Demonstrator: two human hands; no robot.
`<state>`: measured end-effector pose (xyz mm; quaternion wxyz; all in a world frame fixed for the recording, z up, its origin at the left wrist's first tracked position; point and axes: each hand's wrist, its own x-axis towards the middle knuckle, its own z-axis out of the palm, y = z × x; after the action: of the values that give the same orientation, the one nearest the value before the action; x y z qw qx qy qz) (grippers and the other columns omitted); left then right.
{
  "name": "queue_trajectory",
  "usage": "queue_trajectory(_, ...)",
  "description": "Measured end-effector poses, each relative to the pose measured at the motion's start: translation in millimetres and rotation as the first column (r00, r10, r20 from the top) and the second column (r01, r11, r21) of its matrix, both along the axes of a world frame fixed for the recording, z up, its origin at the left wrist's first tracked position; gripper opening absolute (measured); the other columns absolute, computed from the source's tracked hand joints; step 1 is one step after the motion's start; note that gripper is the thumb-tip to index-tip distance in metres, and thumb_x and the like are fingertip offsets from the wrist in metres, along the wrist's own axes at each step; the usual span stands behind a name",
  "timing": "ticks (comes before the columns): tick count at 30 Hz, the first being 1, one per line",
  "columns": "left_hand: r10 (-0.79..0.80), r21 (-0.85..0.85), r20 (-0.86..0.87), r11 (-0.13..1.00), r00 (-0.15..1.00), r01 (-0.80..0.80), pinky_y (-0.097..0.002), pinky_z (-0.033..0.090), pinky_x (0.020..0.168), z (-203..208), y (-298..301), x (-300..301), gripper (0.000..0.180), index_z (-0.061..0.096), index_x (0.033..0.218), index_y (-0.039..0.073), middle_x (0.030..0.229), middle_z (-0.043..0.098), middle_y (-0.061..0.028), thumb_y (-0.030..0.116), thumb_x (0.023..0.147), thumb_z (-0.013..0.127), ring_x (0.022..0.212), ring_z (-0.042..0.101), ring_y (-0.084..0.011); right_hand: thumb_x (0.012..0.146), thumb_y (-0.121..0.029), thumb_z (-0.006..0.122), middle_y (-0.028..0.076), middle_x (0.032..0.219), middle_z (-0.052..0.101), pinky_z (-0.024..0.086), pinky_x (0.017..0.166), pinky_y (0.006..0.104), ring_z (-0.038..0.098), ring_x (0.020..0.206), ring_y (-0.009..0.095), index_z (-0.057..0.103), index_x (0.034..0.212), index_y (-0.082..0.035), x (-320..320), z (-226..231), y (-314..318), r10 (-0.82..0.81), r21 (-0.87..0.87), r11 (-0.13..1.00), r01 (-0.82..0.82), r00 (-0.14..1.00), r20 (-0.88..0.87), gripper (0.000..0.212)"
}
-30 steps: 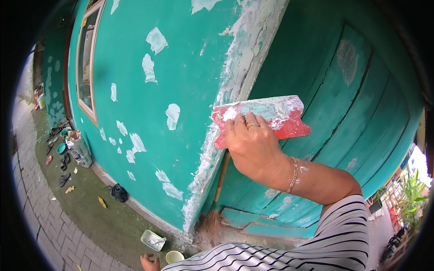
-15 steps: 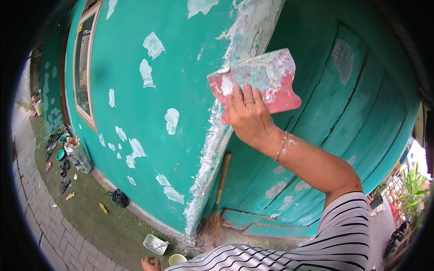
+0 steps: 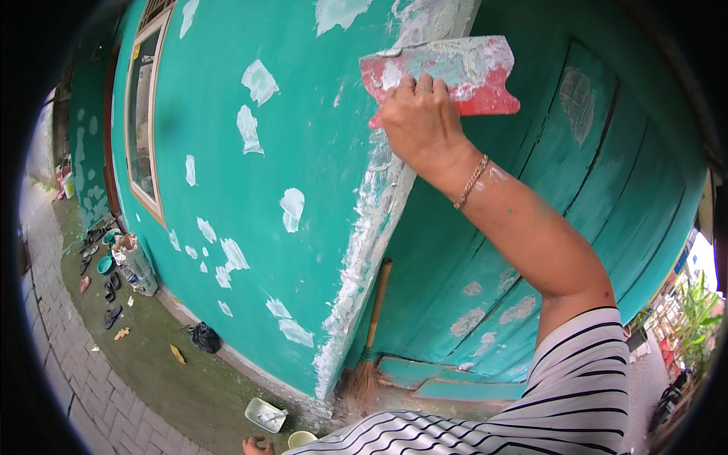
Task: The person applies a white filler substance to a green exterior wall using a putty knife and then smooths it over damaged areas by hand.
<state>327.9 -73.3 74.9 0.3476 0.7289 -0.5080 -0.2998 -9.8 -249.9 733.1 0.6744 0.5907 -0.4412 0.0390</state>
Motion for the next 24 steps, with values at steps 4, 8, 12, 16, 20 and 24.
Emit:
queue_trajectory(4,0.033,-0.055,0.029,0.998,0.999,-0.031,-0.0433,0.046,0.081,2,-2,7,0.030,0.064,0.081,0.001,0.089,0.055,-0.0203,0.011,0.057,0.078,0.086,0.056,-0.0380,0.076,-0.025,0.063,0.016,0.077,0.065,0.045,0.063,0.0412,0.063,0.075,0.028,0.070,0.069,-0.005,6,49,-25,0.064,-0.130,0.989,-0.065,0.998,-0.008,0.022)
queue_trajectory(8,0.036,-0.096,0.045,0.995,0.998,-0.031,-0.0438,0.045,0.081,5,2,10,0.029,0.063,0.081,0.002,0.089,0.055,-0.0209,0.011,0.057,0.077,0.087,0.055,-0.0391,0.073,-0.011,0.058,0.013,0.073,0.064,0.053,0.058,0.0370,0.066,0.075,0.028,0.068,0.072,-0.006,1,89,-27,0.043,-0.263,0.962,-0.070,0.993,-0.108,0.012)
queue_trajectory(12,0.092,-0.046,0.115,0.995,0.989,-0.088,-0.0444,0.045,0.080,-32,19,24,0.028,0.063,0.080,0.002,0.088,0.055,-0.0207,0.011,0.057,0.076,0.088,0.055,-0.0399,0.078,-0.005,0.057,0.013,0.082,0.068,0.055,0.068,0.0352,0.067,0.080,0.025,0.069,0.086,-0.006,15,97,8,0.113,-0.284,0.950,-0.130,0.991,-0.075,0.014)
queue_trajectory(16,0.018,-0.139,0.072,0.990,0.997,-0.008,-0.0399,0.046,0.073,-26,21,20,0.034,0.066,0.093,0.005,0.088,0.060,-0.0161,0.023,0.068,0.081,0.078,0.056,-0.0302,0.078,-0.005,0.064,0.016,0.086,0.069,0.052,0.068,0.0321,0.066,0.078,0.026,0.069,0.091,0.000,-6,104,69,0.641,-0.218,0.697,-0.683,0.729,-0.239,0.015)
queue_trajectory(20,0.054,-0.105,0.111,0.994,0.992,-0.042,-0.0433,0.046,0.076,-15,21,15,0.029,0.064,0.084,0.003,0.087,0.057,-0.0190,0.016,0.062,0.078,0.083,0.055,-0.0365,0.084,-0.004,0.062,0.013,0.093,0.068,0.053,0.076,0.0354,0.066,0.085,0.022,0.067,0.098,-0.001,-55,85,117,0.769,-0.303,0.444,-0.843,0.185,0.612,0.015)
queue_trajectory(24,0.045,-0.105,0.122,0.994,0.991,-0.032,-0.0444,0.045,0.079,21,0,-6,0.027,0.064,0.080,0.002,0.088,0.055,-0.0209,0.014,0.059,0.076,0.086,0.055,-0.0388,0.084,0.002,0.063,0.012,0.100,0.067,0.052,0.084,0.0315,0.065,0.090,0.018,0.061,0.108,0.005,-118,68,127,0.440,-0.441,0.166,-0.882,-0.334,0.834,0.024)
